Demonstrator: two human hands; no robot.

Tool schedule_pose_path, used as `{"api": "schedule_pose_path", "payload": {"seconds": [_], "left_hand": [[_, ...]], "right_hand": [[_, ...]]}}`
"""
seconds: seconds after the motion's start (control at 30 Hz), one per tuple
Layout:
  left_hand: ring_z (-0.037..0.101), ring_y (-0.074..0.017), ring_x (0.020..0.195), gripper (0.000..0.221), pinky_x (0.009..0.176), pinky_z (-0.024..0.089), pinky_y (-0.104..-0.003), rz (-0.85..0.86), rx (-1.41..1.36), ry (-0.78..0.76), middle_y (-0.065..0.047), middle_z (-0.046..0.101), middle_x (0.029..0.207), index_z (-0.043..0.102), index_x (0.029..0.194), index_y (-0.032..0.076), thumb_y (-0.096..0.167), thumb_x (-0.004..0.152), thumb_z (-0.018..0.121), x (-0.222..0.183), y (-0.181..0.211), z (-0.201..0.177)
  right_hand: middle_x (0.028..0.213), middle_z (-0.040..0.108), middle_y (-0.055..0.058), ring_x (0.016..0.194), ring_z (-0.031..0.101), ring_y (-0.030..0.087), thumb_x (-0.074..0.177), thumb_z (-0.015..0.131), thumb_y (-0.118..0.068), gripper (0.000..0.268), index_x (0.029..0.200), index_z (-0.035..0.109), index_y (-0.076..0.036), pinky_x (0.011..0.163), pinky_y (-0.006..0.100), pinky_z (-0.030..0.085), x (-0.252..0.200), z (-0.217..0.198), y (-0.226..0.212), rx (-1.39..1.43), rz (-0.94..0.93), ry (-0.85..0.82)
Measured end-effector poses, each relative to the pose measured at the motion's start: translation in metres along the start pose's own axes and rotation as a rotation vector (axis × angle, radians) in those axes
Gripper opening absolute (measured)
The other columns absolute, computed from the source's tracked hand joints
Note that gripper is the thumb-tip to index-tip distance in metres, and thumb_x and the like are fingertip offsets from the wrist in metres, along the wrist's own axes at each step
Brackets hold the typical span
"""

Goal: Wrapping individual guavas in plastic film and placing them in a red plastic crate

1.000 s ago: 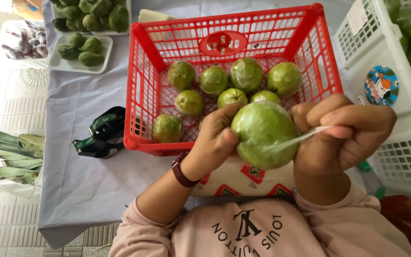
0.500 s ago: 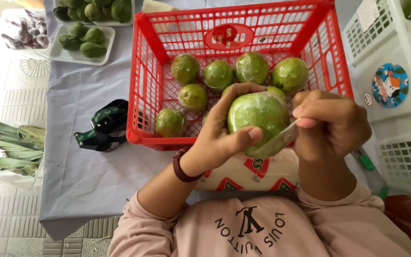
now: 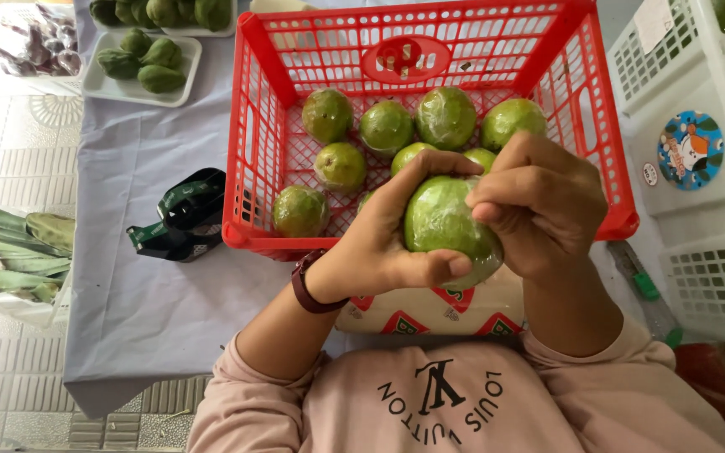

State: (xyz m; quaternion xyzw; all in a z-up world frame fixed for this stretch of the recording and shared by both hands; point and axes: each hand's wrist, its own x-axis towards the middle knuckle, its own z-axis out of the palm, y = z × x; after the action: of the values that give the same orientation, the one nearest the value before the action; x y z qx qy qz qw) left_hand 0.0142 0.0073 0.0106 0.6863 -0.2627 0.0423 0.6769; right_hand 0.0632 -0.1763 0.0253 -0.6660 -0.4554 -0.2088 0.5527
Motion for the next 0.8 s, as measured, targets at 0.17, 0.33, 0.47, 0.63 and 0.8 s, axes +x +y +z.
{"api": "schedule_pose_path", "payload": {"seconds": [0.17, 0.33, 0.47, 0.63, 0.8], "left_hand": [[0.058, -0.0187, 0.124, 0.070, 0.113, 0.047, -0.034, 0.014, -0.035, 0.007, -0.006, 0.058, 0.131, 0.049, 0.136, 0.008, 0.044, 0.081, 0.075, -0.002, 0.003, 0.003], [0.062, -0.0198, 0.119, 0.072, 0.108, 0.051, -0.035, 0.115, 0.026, 0.027, -0.006, 0.061, 0.127, 0.051, 0.131, 0.010, 0.057, 0.080, 0.075, -0.003, -0.001, 0.008], [0.057, -0.0307, 0.127, 0.085, 0.118, 0.047, -0.045, 0.257, 0.231, 0.072, -0.009, 0.057, 0.126, 0.050, 0.128, 0.007, 0.064, 0.070, 0.076, -0.002, 0.000, 0.008], [0.046, -0.0324, 0.143, 0.103, 0.131, 0.045, -0.056, 0.282, 0.407, 0.085, -0.012, 0.048, 0.135, 0.049, 0.141, 0.013, 0.073, 0.062, 0.079, -0.006, -0.007, 0.008], [0.063, -0.0339, 0.137, 0.111, 0.092, 0.066, -0.052, 0.196, 0.655, 0.219, -0.012, 0.049, 0.142, 0.047, 0.144, 0.012, 0.086, 0.061, 0.050, -0.012, 0.010, 0.017]], "right_hand": [[0.101, 0.043, 0.012, 0.089, 0.040, 0.023, 0.102, 0.052, -0.033, 0.028, 0.089, 0.061, -0.009, 0.086, 0.038, 0.036, 0.006, 0.004, -0.010, 0.091, 0.065, -0.096], [0.151, 0.044, 0.012, 0.145, 0.043, 0.019, 0.096, 0.063, -0.041, 0.031, 0.116, 0.043, -0.029, 0.120, 0.035, 0.036, 0.007, 0.006, -0.009, 0.355, 0.310, -0.149], [0.149, 0.046, 0.014, 0.145, 0.045, 0.018, 0.097, 0.065, -0.024, 0.043, 0.133, 0.042, -0.019, 0.117, 0.027, 0.044, 0.008, 0.007, 0.001, 0.608, 0.434, -0.096], [0.138, 0.055, 0.024, 0.127, 0.063, 0.034, 0.100, 0.072, -0.036, 0.052, 0.133, 0.046, -0.004, 0.118, 0.048, 0.051, 0.009, 0.008, 0.019, 1.019, 0.599, -0.175], [0.117, 0.071, 0.018, 0.105, 0.070, 0.025, 0.088, 0.073, -0.060, 0.066, 0.121, 0.060, -0.005, 0.088, 0.035, 0.056, 0.022, 0.012, -0.018, 0.778, 0.786, -0.006]]}}
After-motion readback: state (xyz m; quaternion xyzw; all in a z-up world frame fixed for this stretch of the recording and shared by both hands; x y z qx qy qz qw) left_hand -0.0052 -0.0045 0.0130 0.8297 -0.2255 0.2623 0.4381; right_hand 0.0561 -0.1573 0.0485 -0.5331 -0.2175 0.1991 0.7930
